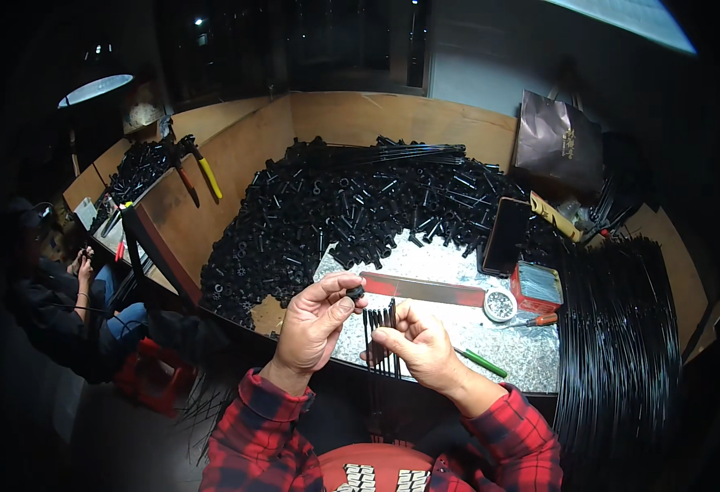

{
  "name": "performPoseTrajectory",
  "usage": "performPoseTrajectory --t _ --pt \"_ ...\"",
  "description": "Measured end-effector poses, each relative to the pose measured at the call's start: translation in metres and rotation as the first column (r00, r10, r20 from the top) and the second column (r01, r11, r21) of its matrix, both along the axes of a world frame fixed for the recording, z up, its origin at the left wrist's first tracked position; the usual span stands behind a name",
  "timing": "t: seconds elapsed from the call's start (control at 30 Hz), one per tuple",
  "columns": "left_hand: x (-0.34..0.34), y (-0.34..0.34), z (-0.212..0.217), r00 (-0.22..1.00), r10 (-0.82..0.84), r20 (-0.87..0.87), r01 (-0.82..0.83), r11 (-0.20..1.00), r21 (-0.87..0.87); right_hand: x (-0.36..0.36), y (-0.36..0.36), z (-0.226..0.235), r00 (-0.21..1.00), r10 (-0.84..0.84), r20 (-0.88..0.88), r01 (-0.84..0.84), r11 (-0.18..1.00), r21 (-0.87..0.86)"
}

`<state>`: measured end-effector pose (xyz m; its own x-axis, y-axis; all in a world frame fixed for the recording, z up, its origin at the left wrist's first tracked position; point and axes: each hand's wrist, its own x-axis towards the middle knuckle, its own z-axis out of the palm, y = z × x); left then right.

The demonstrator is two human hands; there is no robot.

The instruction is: The person is measuring, cutting, and organizing bundles of thin black wires at an assembly workstation.

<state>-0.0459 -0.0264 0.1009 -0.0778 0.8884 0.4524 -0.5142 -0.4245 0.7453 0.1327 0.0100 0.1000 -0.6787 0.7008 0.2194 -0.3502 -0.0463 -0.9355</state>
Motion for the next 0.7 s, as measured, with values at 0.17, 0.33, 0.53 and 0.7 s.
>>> performPoseTrajectory --t 0.17,0.33,0.53,0.7 --pt "0.002 -0.001 0.003 0.999 -0.004 -0.053 0.006 0.999 0.037 -0.002 0.003 -0.002 1.000 0.008 0.006 -0.008 0.999 0.045" --pt "0.001 -0.002 0.003 0.990 0.017 -0.143 -0.007 0.997 0.074 -0.002 0.004 -0.001 1.000 0.004 0.020 -0.004 0.999 0.034" --pt "0.002 -0.010 0.013 0.976 0.010 -0.219 -0.002 0.999 0.036 -0.002 0.003 -0.001 1.000 -0.004 0.021 0.003 0.999 0.047" --pt "0.002 -0.011 0.013 0.952 0.091 -0.294 -0.072 0.995 0.075 -0.002 0.004 -0.003 0.999 -0.009 0.053 0.005 0.997 0.073"
